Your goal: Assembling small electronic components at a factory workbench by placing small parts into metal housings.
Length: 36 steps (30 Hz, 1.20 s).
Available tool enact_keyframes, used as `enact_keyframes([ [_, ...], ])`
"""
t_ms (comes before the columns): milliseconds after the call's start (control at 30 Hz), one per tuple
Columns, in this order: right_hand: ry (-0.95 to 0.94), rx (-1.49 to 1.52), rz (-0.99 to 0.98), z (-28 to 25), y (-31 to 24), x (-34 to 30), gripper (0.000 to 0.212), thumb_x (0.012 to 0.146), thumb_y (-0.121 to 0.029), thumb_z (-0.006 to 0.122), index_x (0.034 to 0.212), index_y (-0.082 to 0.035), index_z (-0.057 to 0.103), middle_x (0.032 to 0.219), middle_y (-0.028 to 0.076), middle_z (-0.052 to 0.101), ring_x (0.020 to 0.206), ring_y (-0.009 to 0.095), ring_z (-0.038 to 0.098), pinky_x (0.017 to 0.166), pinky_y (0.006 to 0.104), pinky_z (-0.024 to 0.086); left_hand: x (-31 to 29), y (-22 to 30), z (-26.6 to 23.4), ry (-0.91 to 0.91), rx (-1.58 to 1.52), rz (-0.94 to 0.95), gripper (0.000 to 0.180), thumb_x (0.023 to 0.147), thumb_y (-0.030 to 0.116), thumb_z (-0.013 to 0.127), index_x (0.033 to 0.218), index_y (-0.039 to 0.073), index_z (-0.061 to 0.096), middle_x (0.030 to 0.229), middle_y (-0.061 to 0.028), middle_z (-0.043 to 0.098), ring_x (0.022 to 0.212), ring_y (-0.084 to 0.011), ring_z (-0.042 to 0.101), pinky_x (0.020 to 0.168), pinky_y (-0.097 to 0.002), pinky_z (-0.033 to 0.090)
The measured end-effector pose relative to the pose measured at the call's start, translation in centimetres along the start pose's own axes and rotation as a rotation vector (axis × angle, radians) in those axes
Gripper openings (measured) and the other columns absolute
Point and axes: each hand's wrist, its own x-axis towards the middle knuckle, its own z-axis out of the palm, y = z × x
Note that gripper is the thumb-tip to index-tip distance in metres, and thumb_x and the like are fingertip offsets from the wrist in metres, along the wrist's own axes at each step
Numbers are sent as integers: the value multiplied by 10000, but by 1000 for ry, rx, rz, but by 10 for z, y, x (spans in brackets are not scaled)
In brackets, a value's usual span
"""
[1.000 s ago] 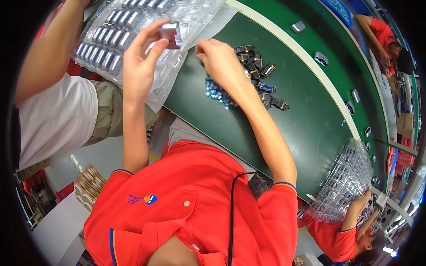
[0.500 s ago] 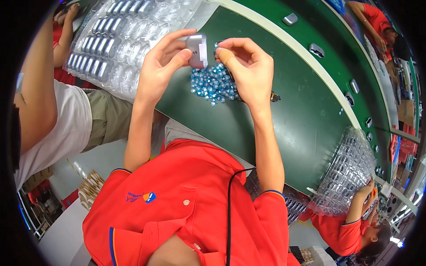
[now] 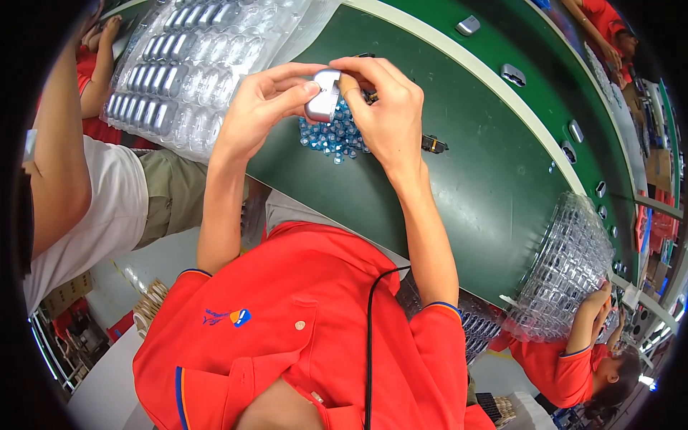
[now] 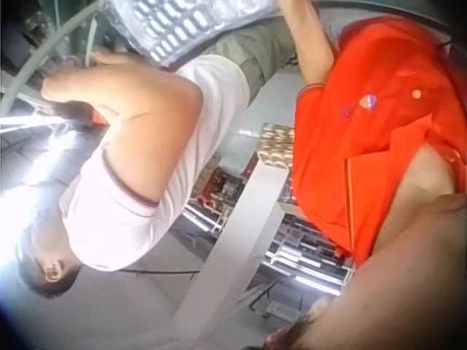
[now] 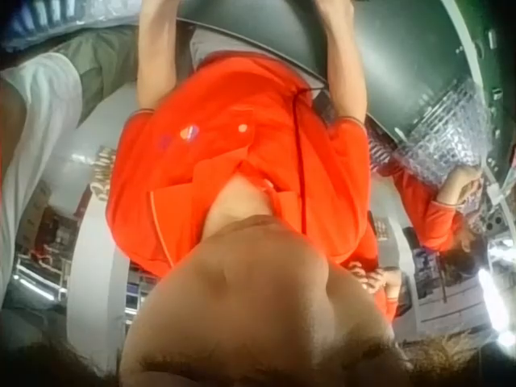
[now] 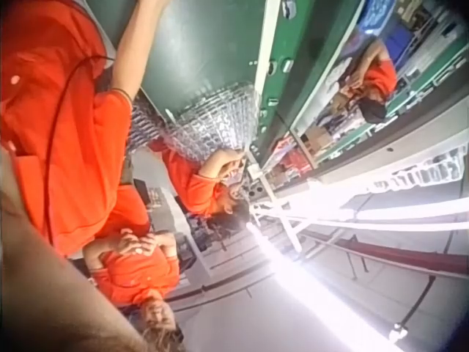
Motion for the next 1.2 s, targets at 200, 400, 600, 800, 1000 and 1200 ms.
enact_keyframes([
  [200, -6, -69, -16, 5, 1, -8, 156, 865, 1, 654, 1010, -8, 709, 895, 99, 727, 788, 151, 702, 726, 272, 556, -2, -4, 0, -32, -27, -29, 372, 946, 144, 649, 1238, -82, 603, 988, -130, 700, 831, -167, 684, 770, -307, 570],
  [400, -24, -15, 137, -2, -4, -21, 174, 876, 8, 628, 1029, -11, 710, 886, 89, 723, 765, 136, 684, 701, 275, 546, -8, -11, 9, -25, 37, 9, 336, 902, 147, 696, 1193, -17, 662, 930, -107, 718, 747, -125, 661, 700, -267, 523],
  [600, -105, 58, 283, 0, 2, -15, 208, 894, 2, 612, 1074, -19, 715, 870, 78, 720, 736, 118, 665, 687, 268, 537, -16, -14, 7, -48, 405, 293, 339, 846, -22, 670, 1184, 1, 678, 1046, -76, 705, 871, -141, 672, 789, -277, 556],
  [800, -147, -302, 199, 3, 45, 92, 196, 926, -101, 605, 1026, 30, 711, 811, 104, 717, 708, 144, 680, 687, 285, 546, -8, -9, -11, 117, 240, 107, 394, 796, -84, 687, 1178, 10, 686, 1129, -86, 689, 921, -142, 667, 847, -266, 548],
  [1000, -128, -700, 253, 113, 145, 263, 340, 856, -356, 715, 951, -32, 758, 1054, 232, 708, 1001, 399, 691, 890, 471, 555, 14, 8, -28, 233, 246, 174, 405, 772, -53, 719, 1165, 41, 703, 995, -62, 652, 793, -103, 606, 744, -249, 503],
  [1200, 15, -698, 284, 164, 219, 372, 219, 862, -214, 674, 912, -10, 733, 953, 248, 705, 933, 388, 696, 810, 457, 562, 39, 39, -41, 255, 393, 248, 418, 710, 31, 798, 1119, 100, 740, 734, -8, 544, 611, -97, 473, 605, -265, 427],
])
